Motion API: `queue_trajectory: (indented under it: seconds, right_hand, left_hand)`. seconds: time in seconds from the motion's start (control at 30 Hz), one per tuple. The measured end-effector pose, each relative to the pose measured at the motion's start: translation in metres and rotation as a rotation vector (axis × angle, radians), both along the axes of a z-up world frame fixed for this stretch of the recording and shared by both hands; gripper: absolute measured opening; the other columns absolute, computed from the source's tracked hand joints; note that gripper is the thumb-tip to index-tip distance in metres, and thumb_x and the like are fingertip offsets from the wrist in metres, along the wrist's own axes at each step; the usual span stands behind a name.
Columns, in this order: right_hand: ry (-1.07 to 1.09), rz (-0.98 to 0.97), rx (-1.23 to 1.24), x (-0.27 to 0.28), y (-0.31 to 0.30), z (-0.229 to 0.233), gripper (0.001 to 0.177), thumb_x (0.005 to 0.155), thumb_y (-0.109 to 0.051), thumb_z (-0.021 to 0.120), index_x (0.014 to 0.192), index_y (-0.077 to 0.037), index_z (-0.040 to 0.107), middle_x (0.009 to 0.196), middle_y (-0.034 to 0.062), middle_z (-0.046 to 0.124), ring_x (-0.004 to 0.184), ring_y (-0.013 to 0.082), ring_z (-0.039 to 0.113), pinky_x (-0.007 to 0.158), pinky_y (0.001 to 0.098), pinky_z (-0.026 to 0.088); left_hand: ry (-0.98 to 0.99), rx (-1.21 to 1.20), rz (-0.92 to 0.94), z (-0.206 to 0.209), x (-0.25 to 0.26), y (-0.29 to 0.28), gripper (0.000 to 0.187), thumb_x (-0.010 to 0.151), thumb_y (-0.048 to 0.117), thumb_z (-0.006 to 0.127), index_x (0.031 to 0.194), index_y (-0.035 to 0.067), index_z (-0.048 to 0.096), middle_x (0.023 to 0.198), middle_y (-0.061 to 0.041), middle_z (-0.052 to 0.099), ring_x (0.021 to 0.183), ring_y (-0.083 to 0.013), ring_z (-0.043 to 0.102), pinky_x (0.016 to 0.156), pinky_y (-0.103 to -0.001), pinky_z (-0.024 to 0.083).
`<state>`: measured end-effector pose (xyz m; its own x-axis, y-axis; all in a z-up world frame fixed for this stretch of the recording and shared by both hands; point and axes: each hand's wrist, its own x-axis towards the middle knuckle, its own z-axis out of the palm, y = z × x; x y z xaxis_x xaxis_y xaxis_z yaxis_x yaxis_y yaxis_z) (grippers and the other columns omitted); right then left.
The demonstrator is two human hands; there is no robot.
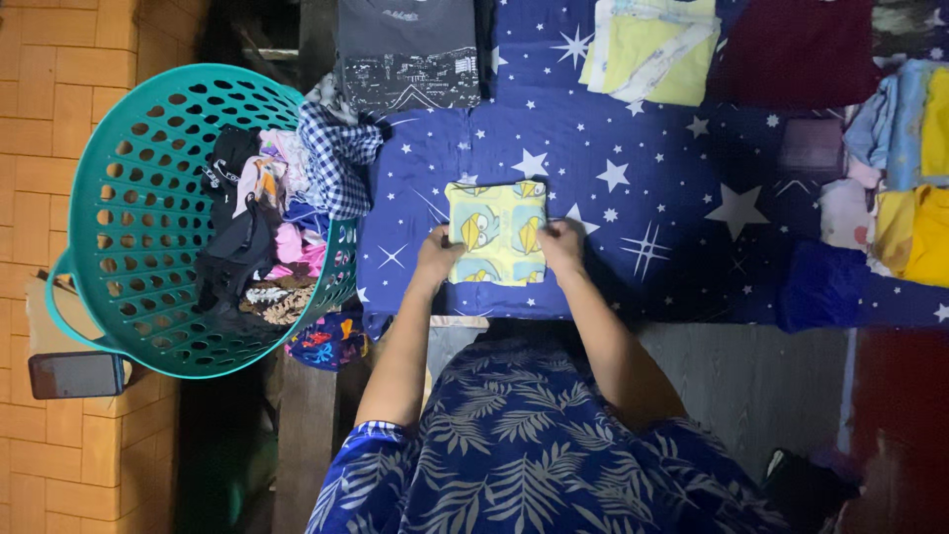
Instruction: The person folds a yellow shirt, a pink garment, a black shirt, and a leopard-print garment, placing each onto a bed with a blue starry sheet.
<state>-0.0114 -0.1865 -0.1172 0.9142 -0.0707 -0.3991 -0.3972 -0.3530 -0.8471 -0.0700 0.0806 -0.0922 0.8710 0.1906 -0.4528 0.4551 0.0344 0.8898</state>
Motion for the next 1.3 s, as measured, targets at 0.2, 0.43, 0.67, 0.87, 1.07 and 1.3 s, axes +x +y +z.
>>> queue_trajectory:
  seconds: [0.2, 0.43, 0.67, 0.87, 1.07, 1.3]
  right_hand:
    - [-0.07, 0.049, 0.078, 0.01, 0.025, 0.033, 0.038, 0.075, -0.019, 0.086, 0.105, -0.001, 0.069, 0.09, 0.0078, 0.074, 0.08, 0.0192, 0.071, 0.072, 0.0339, 0.056]
    - [-0.532, 0.587, -0.242, 0.001, 0.016, 0.217, 0.038, 0.078, -0.015, 0.082, 0.112, -0.007, 0.068, 0.107, 0.0134, 0.064, 0.09, 0.0342, 0.067, 0.075, 0.0421, 0.054]
    - [-0.78, 0.173, -0.061, -0.044, -0.083, 0.244, 0.021, 0.095, -0.016, 0.071, 0.114, -0.01, 0.066, 0.11, 0.008, 0.064, 0.11, 0.024, 0.061, 0.096, 0.0372, 0.051]
    - [0.299, -0.355, 1.338, -0.036, -0.176, 0.193, 0.07, 0.095, -0.056, 0.054, 0.143, -0.005, 0.052, 0.137, 0.0144, 0.066, 0.128, 0.0291, 0.059, 0.105, 0.046, 0.049]
    - [0.145, -0.272, 1.474, 0.012, -0.289, 0.16, 0.07, 0.099, -0.052, 0.058, 0.15, -0.005, 0.046, 0.146, 0.0172, 0.057, 0.135, 0.0327, 0.054, 0.11, 0.0497, 0.047]
    - [-0.177, -0.255, 1.713, 0.096, -0.476, 0.155, 0.065, 0.099, -0.04, 0.069, 0.148, -0.005, 0.045, 0.147, 0.0181, 0.056, 0.134, 0.0342, 0.057, 0.11, 0.0533, 0.047]
  left_hand:
    - [0.067, 0.594, 0.063, 0.04, -0.005, -0.019, 0.049, 0.08, 0.016, 0.082, 0.124, 0.005, 0.061, 0.103, -0.015, 0.071, 0.089, -0.0246, 0.068, 0.081, -0.038, 0.055]
    - [0.186, -0.986, 0.075, 0.124, 0.013, -0.063, 0.076, 0.083, 0.071, 0.055, 0.132, 0.012, 0.06, 0.116, -0.012, 0.066, 0.101, -0.0344, 0.063, 0.092, -0.056, 0.052]
    - [-0.004, -1.57, 0.081, 0.15, 0.038, -0.13, 0.087, 0.099, 0.072, 0.047, 0.157, 0.007, 0.044, 0.156, -0.02, 0.049, 0.141, -0.0433, 0.048, 0.12, -0.061, 0.035]
    - [-0.009, -1.628, -0.039, 0.178, 0.062, -0.213, 0.087, 0.099, 0.072, 0.047, 0.159, 0.009, 0.041, 0.159, -0.019, 0.046, 0.145, -0.0425, 0.043, 0.122, -0.061, 0.029]
    - [0.108, -1.552, -0.069, 0.174, 0.109, -0.324, 0.092, 0.096, 0.074, 0.047, 0.16, 0.008, 0.036, 0.16, -0.02, 0.042, 0.144, -0.0435, 0.042, 0.12, -0.063, 0.029]
    - [0.027, -1.535, -0.211, 0.148, 0.199, -0.499, 0.088, 0.094, 0.065, 0.054, 0.156, 0.006, 0.039, 0.157, -0.023, 0.044, 0.143, -0.045, 0.044, 0.117, -0.066, 0.032]
